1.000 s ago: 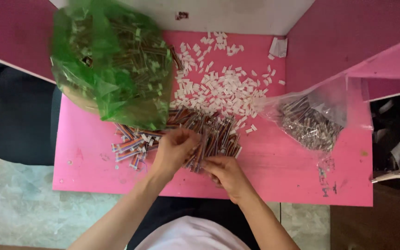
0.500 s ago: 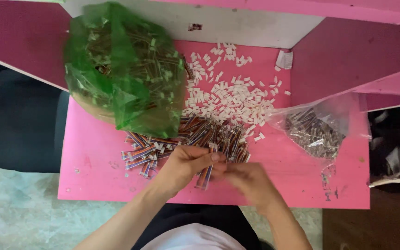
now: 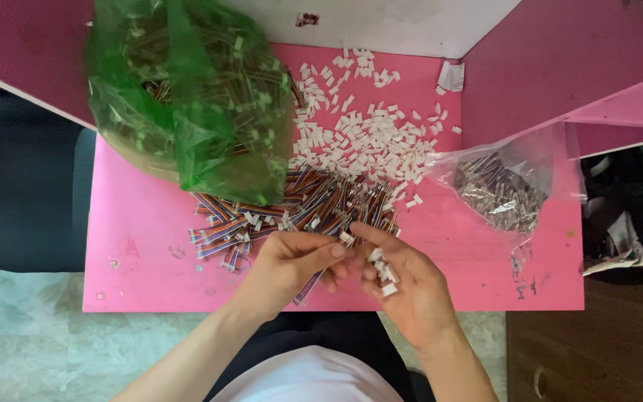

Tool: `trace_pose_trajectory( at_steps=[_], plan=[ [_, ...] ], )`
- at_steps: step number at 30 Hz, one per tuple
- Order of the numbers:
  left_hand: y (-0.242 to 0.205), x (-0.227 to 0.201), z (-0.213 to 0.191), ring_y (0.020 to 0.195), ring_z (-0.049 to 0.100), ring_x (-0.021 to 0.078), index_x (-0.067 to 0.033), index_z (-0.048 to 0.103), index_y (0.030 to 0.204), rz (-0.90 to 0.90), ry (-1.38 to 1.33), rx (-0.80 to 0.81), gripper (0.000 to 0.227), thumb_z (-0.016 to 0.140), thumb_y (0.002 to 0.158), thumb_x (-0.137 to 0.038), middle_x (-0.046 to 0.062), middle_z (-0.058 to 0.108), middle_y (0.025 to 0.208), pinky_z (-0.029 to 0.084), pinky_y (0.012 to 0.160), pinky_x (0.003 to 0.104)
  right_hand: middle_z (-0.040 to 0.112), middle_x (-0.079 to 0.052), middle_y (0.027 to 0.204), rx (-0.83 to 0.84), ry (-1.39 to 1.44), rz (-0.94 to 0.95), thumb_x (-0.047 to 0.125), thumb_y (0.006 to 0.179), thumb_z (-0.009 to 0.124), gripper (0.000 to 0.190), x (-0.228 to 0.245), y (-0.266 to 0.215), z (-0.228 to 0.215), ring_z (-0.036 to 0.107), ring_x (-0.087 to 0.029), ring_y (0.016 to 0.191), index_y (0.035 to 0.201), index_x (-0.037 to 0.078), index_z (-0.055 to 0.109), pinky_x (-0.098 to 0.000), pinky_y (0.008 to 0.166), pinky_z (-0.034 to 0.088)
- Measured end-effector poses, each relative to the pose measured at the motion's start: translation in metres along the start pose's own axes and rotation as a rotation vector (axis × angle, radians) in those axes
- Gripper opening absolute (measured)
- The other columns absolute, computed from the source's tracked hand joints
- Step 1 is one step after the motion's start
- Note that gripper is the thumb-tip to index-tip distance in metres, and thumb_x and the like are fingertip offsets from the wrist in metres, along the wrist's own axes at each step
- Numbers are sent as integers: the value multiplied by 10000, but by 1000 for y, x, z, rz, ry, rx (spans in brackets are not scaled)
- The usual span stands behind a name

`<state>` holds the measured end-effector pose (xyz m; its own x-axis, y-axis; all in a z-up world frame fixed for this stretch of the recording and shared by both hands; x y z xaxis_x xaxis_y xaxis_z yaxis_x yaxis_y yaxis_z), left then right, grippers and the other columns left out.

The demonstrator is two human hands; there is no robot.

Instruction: Manually assembling electrical wire harnesses by inserting crimped wires into plastic connector housings.

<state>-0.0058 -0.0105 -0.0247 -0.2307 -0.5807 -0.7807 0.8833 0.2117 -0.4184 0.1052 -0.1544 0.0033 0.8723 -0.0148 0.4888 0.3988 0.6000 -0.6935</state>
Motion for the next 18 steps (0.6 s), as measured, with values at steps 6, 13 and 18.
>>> trace_pose_trajectory(
  at_steps=[6,13,18],
  plan=[
    [-16,-4,-1,711,711,158,39,782,1033,-119,45,194,248,690,965,-181,100,782,906,575,666,279,668,-79,984,125,-95,-10,31,893,572,287,-20,6,-34,547,-112,754,1169,-48,568,-236,589,431],
    [-18,7,3,743,722,155,37,776,1049,-153,86,277,232,688,980,-166,130,774,901,615,637,296,630,-16,886,126,-208,84,30,862,609,370,-15,-10,-21,540,-71,642,1222,41,694,-197,496,353],
    [-15,-1,4,772,743,150,31,772,1061,-165,26,297,234,684,972,-167,132,777,896,621,636,290,635,-41,830,229,-439,11,19,918,734,285,-24,-1,-60,492,-51,616,1172,-103,694,-207,510,333]
  ],
)
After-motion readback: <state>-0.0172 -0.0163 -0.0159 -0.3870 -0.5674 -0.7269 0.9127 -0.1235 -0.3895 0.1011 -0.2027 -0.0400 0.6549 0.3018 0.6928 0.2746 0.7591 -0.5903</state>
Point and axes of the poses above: each hand's wrist, its own y-axis towards the middle knuckle, its own z-axis out of the palm, x = y × z, the point moved 3 cm from there along y, towards the middle knuckle
